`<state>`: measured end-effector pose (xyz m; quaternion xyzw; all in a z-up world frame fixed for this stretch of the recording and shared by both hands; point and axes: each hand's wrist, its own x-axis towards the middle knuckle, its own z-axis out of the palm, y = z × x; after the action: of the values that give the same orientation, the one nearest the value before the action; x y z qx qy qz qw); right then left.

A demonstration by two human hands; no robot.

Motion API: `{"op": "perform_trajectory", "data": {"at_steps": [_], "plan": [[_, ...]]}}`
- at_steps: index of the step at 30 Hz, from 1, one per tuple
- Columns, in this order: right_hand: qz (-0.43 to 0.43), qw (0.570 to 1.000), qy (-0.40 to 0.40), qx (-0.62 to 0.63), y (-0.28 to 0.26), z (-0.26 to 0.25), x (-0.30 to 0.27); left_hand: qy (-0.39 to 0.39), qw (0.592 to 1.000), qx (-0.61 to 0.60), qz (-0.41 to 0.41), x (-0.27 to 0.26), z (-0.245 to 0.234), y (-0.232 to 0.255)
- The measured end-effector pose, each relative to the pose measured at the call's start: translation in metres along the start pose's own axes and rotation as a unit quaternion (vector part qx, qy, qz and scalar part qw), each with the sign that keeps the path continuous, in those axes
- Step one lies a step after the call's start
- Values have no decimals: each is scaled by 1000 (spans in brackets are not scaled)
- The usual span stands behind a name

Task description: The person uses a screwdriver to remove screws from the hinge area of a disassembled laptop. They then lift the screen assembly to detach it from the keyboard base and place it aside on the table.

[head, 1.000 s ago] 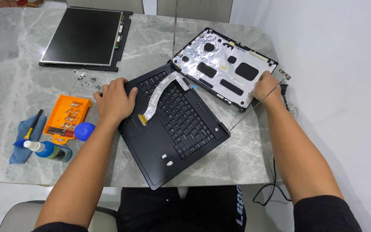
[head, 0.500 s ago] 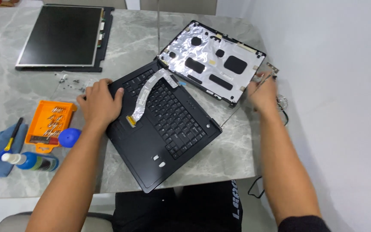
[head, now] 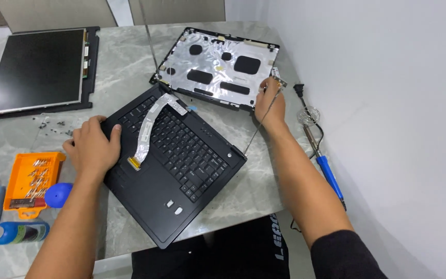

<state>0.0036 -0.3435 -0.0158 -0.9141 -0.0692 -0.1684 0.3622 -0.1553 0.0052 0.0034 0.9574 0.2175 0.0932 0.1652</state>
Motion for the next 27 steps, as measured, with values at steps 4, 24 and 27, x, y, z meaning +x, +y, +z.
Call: {"op": "perform_trajectory", "data": {"at_steps": [4,24,27], "plan": [[-18,999,-22,-39,16,5,20,-6,1000,-3,2,-1,-4,5],[26,968,-57,-244,49,-7,64,20,1000,-3,10,-3,-2,1],[7,961,-94,-260,65,-2,73,28,999,-11,13,-4,-3,2]]}}
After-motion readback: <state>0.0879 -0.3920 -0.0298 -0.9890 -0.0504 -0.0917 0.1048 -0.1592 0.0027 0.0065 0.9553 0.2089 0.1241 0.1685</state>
